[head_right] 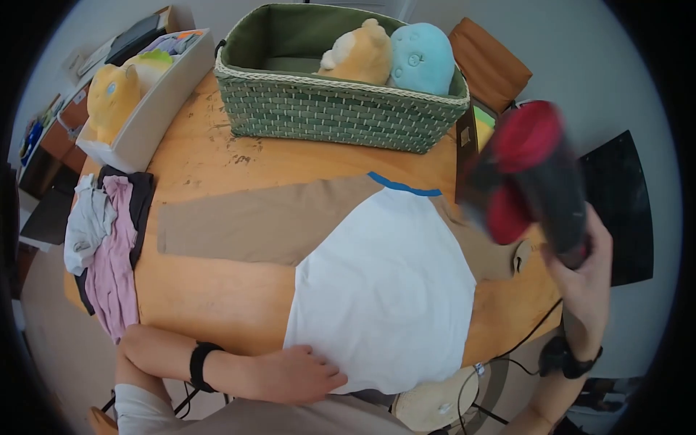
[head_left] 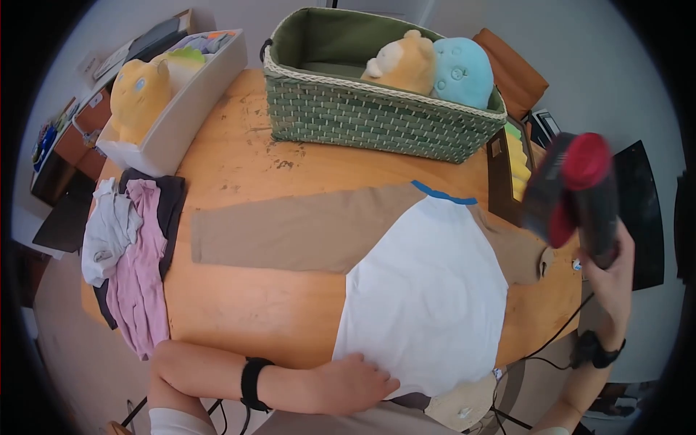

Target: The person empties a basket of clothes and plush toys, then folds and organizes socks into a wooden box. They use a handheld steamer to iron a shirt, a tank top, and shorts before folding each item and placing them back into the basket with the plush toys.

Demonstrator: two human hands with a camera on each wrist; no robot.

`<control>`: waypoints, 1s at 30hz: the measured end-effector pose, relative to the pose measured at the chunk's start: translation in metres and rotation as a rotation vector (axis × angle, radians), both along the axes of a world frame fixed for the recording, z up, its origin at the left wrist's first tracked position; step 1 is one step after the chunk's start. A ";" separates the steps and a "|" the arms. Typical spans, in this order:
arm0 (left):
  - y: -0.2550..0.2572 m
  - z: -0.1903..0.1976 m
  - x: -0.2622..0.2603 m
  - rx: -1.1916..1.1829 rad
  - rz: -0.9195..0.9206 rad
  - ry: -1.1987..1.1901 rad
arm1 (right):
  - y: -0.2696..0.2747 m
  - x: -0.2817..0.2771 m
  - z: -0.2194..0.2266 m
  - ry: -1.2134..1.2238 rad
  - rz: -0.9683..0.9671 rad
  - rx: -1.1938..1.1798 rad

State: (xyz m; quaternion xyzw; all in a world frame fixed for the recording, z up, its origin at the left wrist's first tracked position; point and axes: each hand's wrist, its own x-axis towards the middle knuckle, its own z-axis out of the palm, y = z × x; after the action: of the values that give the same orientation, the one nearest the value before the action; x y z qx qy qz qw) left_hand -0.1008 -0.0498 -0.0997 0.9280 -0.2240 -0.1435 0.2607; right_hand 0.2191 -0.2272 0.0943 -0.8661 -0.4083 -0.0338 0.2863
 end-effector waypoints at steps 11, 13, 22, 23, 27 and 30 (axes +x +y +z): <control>0.050 -0.018 0.010 -0.127 0.270 -0.092 | 0.152 -0.034 -0.114 0.288 0.619 -0.405; 0.051 -0.018 0.012 -0.093 0.198 0.013 | 0.152 -0.033 -0.124 0.303 0.595 -0.462; 0.048 -0.031 0.004 -0.170 0.217 -0.142 | 0.185 -0.054 -0.136 0.456 0.648 -0.484; 0.047 -0.031 0.003 -0.169 0.218 -0.139 | 0.189 -0.057 -0.137 0.466 0.677 -0.489; 0.042 -0.034 -0.002 -0.173 0.247 -0.179 | 0.209 -0.073 -0.137 0.497 0.722 -0.540; 0.041 -0.039 -0.004 -0.193 0.272 -0.236 | 0.223 -0.086 -0.143 0.515 0.738 -0.533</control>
State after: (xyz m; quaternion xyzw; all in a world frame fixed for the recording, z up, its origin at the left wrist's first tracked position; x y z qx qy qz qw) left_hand -0.1047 -0.0085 -0.1388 0.9309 -0.1383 0.0250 0.3372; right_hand 0.1336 -0.0045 -0.0482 -0.6878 -0.5971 0.3883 0.1400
